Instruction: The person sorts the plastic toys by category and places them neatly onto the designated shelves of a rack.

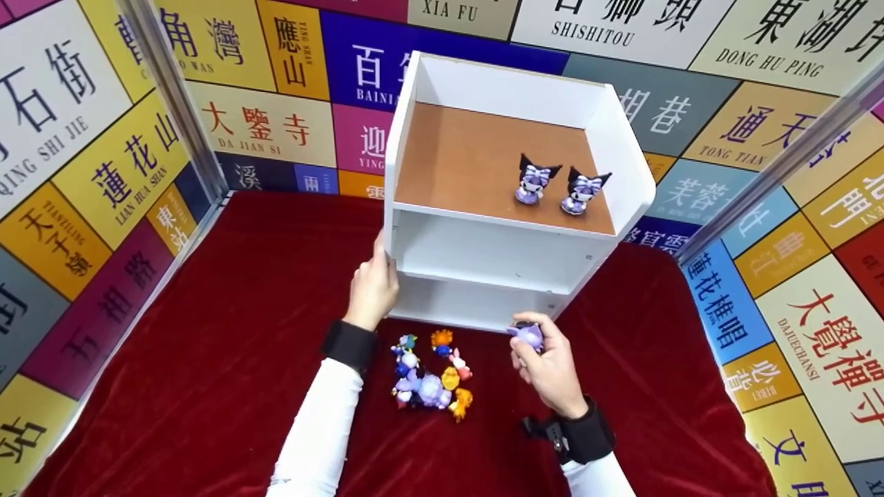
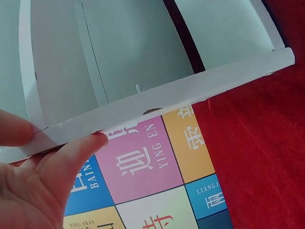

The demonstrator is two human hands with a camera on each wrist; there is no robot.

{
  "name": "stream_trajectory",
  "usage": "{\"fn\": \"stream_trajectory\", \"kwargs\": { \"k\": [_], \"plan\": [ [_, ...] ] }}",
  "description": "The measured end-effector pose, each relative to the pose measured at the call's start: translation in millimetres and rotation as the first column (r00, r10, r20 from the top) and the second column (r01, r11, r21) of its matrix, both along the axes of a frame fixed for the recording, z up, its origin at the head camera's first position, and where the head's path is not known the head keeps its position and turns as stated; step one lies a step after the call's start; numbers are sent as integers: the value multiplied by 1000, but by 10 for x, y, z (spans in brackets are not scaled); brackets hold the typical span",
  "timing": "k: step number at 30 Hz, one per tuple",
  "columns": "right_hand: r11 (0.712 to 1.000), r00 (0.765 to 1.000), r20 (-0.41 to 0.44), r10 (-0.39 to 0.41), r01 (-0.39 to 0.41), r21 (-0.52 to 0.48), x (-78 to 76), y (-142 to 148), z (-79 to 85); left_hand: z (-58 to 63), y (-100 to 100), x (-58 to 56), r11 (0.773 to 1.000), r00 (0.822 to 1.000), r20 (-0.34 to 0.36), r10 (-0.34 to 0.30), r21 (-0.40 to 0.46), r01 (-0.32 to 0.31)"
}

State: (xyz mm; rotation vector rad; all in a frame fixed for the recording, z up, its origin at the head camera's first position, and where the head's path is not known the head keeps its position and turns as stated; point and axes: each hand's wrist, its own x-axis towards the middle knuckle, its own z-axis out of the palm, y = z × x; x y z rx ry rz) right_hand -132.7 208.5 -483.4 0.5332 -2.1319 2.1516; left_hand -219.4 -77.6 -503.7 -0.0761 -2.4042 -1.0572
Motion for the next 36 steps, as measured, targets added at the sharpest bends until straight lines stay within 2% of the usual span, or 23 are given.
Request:
{"fn": "stream_trajectory", "kwargs": {
  "k": [4,9,13,18,25,31,36],
  "plan": [
    [994,997,-2,71,-71,-77,-26,38,28,-1,-6,-2,1000,1000,5,-1,5,1],
    [959,975,45,217,-204,-194,-57,140,105,2,-12,-2,1000,1000,9,-8,11,8],
    [949,964,56,260,-245,-198,-82,203,149,8,-16,2,1000,1000,22,-8,18,8],
    [961,975,14,222,-216,-172,-115,262,217,8,-10,-3,1000,999,39,-2,24,1],
    [951,972,-116,203,-224,-211,-153,316,345,12,-12,6,1000,999,34,-6,29,5],
    [957,976,-100,192,-208,-201,-165,328,370,10,-10,8,1000,999,41,-3,25,2],
    [976,987,-87,134,-147,-159,-180,341,421,10,-7,4,1000,999,39,10,4,-11]
  ]
}}
